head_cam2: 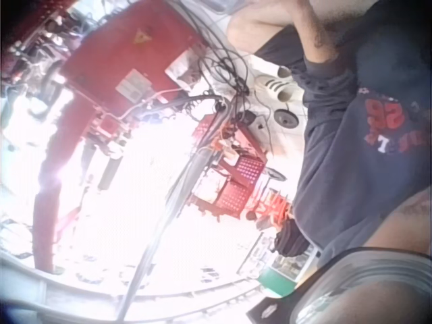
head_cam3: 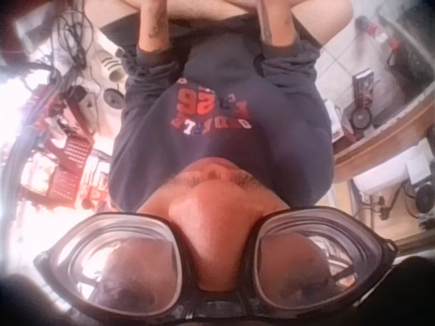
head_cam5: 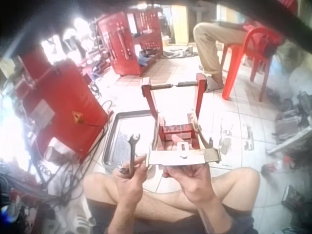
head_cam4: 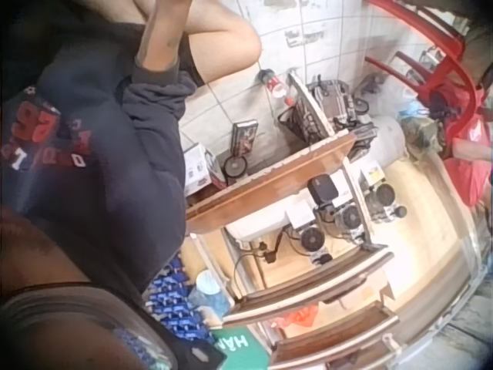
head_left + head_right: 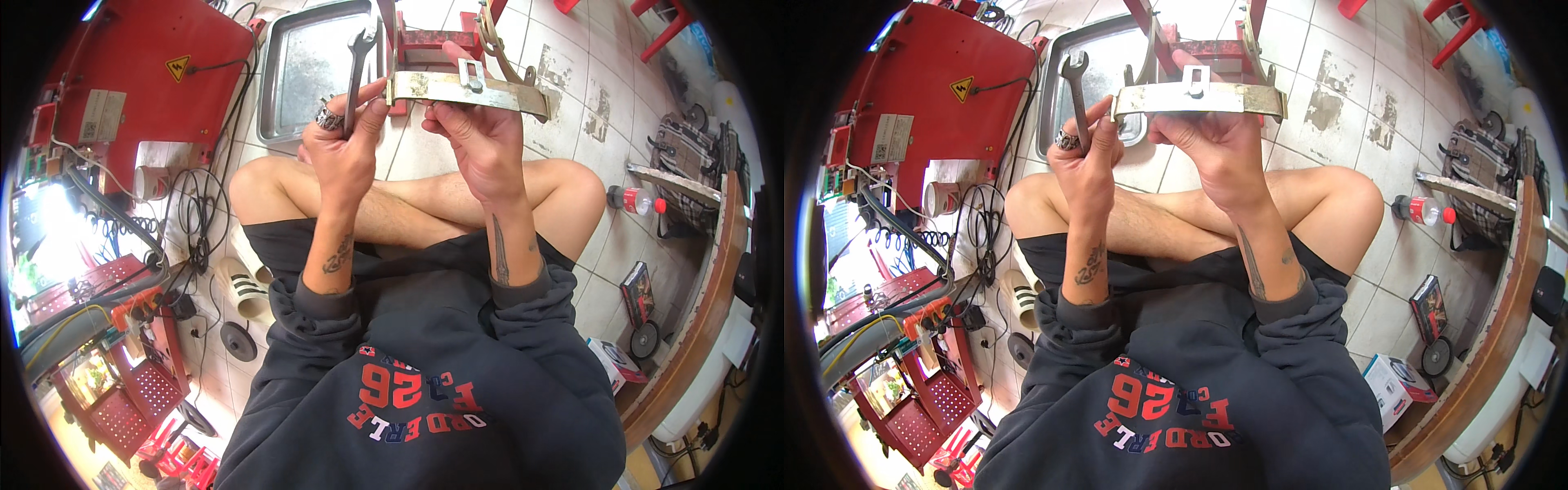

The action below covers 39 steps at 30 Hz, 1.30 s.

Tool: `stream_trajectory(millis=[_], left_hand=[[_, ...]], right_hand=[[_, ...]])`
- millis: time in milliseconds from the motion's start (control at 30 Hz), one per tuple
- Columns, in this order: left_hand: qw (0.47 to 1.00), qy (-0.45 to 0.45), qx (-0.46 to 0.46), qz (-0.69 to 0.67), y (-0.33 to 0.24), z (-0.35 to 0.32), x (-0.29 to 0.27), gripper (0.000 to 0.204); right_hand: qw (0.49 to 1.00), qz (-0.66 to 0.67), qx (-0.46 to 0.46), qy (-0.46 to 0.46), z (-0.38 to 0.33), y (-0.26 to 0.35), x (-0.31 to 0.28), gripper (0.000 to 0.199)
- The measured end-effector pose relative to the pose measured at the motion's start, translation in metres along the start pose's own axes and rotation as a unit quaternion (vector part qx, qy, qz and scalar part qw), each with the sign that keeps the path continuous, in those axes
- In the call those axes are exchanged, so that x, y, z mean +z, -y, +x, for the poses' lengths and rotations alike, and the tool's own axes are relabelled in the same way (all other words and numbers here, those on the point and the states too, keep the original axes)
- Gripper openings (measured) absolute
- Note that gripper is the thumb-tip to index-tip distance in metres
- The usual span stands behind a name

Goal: The person sits on the floor and uses a wrench to tighten bolts on a metal bracket assembly. They manipulate the bracket and bolts, occasionally picking up and placing down the wrench to adjust the fasteners.

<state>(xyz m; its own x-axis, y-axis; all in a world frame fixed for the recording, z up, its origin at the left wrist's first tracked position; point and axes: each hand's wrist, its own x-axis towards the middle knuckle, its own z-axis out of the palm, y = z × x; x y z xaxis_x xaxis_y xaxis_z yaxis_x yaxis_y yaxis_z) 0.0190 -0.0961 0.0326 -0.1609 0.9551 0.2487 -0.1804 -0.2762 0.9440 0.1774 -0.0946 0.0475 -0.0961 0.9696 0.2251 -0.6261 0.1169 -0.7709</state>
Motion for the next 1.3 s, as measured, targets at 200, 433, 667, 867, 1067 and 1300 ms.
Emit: stream_trajectory(millis=[200, 433, 667, 867, 1067, 1300], left_hand=[[0.997, 0.058, 0.046, 0.039, 0.002, 0.018, -0.015, 0.015], [0.996, 0.024, 0.072, 0.047, 0.003, 0.004, 0.012, 0.021], [0.997, 0.044, 0.052, 0.027, 0.006, 0.005, 0.016, 0.026], [0.995, 0.035, 0.092, 0.026, 0.013, 0.012, 0.011, 0.024], [1.0, -0.004, 0.023, -0.011, 0.019, 0.037, -0.029, 0.034], [0.908, 0.037, -0.102, 0.406, 0.072, 0.091, -0.129, 0.043]], right_hand=[[0.998, -0.021, -0.043, 0.029, 0.007, 0.004, 0.003, 0.068], [0.998, -0.033, -0.04, 0.04, 0.008, 0.003, -0.003, 0.056], [0.998, -0.006, -0.039, 0.044, 0.008, 0.0, -0.006, 0.048], [0.994, -0.012, -0.036, 0.103, 0.012, 0.0, -0.018, 0.039], [0.995, 0.005, -0.045, 0.088, 0.013, -0.001, -0.014, 0.037], [0.991, -0.039, -0.063, 0.112, 0.016, 0.004, -0.015, 0.037]])
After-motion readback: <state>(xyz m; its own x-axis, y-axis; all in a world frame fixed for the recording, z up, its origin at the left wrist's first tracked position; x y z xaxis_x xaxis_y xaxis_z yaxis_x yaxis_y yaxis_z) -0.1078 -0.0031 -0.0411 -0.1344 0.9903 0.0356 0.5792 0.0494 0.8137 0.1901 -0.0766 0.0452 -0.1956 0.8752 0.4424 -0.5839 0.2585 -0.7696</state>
